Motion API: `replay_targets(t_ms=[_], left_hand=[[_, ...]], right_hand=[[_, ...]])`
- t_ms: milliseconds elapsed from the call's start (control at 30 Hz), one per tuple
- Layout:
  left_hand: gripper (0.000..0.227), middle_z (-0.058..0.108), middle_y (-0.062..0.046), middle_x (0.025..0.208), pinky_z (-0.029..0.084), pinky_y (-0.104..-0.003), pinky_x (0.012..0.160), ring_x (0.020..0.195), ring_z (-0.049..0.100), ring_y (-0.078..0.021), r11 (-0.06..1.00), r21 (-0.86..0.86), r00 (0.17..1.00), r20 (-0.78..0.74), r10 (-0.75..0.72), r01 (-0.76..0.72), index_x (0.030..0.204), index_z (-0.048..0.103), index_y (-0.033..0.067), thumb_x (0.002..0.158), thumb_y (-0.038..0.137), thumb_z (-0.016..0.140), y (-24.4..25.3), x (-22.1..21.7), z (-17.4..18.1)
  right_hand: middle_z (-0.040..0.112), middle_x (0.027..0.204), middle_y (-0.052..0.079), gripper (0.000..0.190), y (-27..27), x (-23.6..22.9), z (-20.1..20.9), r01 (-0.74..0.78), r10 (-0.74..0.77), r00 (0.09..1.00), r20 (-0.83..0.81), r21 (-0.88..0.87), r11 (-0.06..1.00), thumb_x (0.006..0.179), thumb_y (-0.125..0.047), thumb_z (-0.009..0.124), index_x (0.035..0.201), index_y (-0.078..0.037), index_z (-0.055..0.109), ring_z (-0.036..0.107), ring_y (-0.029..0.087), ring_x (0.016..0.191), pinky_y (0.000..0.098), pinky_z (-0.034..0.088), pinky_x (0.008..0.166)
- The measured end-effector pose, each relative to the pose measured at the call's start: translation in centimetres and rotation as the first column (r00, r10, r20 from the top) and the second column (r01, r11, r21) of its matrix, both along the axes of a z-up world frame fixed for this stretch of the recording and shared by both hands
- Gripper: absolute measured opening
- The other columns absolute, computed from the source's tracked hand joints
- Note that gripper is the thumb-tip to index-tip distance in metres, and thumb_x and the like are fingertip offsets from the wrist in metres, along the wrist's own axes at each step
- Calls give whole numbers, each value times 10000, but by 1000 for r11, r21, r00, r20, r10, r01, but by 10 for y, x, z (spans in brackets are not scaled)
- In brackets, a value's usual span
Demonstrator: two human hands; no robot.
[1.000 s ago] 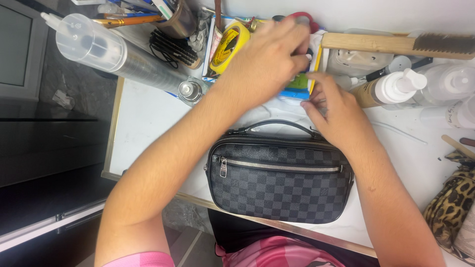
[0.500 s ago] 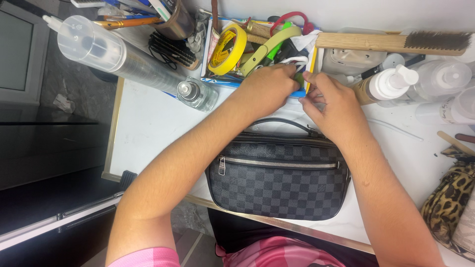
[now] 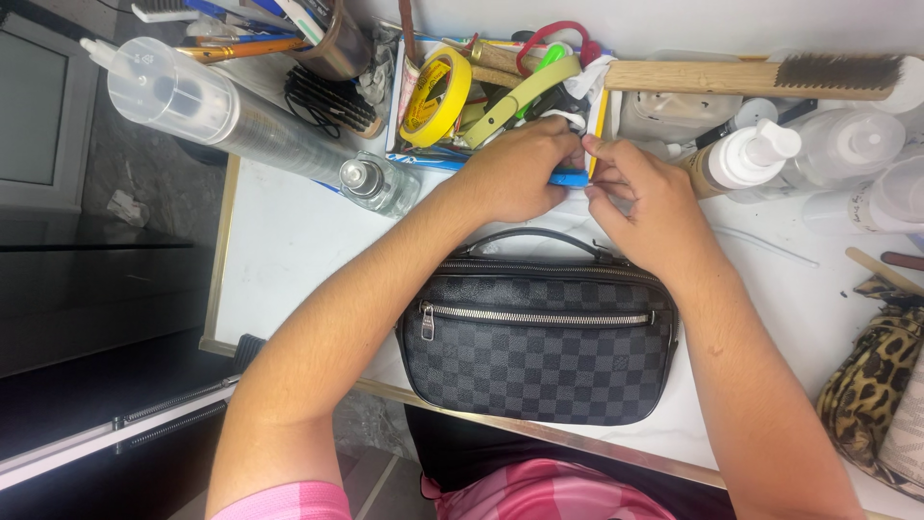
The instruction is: The person cleans a black checkered handbag on a white workbench. They wipe the bag's surface and handle with a white cloth, then use a green screwdriver to scrape and clean the zipper area and handle attachment points. The person repeatedly wipes the bag and the screwdriver tip throughout the process.
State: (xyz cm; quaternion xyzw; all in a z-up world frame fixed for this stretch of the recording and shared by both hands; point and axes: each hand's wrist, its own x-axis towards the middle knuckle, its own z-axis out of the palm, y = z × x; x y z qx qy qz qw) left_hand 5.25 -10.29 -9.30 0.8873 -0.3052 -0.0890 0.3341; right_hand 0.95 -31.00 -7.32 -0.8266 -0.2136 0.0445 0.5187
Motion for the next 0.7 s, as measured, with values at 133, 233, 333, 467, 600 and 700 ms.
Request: replay_targets(t_ms=[133, 233, 333, 467, 600, 700], left_hand=[[258, 654, -135, 1023, 530, -458, 840, 997, 664, -354, 1000, 13, 1000, -30, -2, 2, 970, 682, 51, 755, 163, 769, -2, 2, -1], [270, 667, -136, 983, 529, -463, 836, 983, 668, -353, 998, 54, 999, -33, 41, -39, 953, 664, 31, 714, 125, 747, -9, 4, -4], [249, 679, -132, 974, 535, -455, 838, 976, 676, -343, 995, 50, 994, -67, 84, -80, 935, 672, 39, 707, 115, 740, -11, 1, -1], [290, 668, -156, 1042, 528, -463, 881, 1022, 668, -358, 980, 99, 983, 68, 168, -175, 1016, 672, 29, 759, 138, 750, -17, -20, 16], [474, 642, -197, 1189, 501, -449, 1001, 1135, 640, -373, 964, -1, 940, 221, 259, -266, 1224, 614, -41, 805, 146, 730, -17, -67, 48], [456, 644, -170, 1263, 478, -443, 1047, 1191, 625, -363, 937, -72, 919, 187, 348, -341, 1289, 615, -6, 875, 159, 717, 1, -105, 76]], right_hand=[[711, 1241, 206, 334, -1, -1, 2, 14, -14, 1000, -7, 1, 1000, 959, 63, 624, 1292, 51, 589, 746, 284, 1119, 361, 613, 950], [710, 1258, 211, 317, -1, -1, 1, 12, -12, 1000, 6, -1, 1000, 975, 46, 624, 1291, 48, 593, 739, 290, 1134, 361, 609, 956], [714, 1249, 212, 322, -3, -2, 2, 6, -6, 1000, 7, -21, 1000, 987, 27, 629, 1307, 40, 597, 737, 291, 1138, 365, 601, 961], [707, 1280, 219, 345, -3, -3, 5, -8, 8, 1000, -2, 0, 1000, 1001, 9, 626, 1342, 34, 586, 719, 294, 1175, 369, 582, 980], [726, 1222, 214, 359, -1, -4, 8, 27, -29, 998, -55, -44, 999, 1014, -23, 623, 1369, 13, 584, 727, 277, 1164, 358, 577, 968], [727, 1213, 214, 390, 0, -7, 13, 37, -43, 995, -88, -77, 996, 1019, -55, 625, 1404, -16, 575, 726, 280, 1161, 367, 571, 966]])
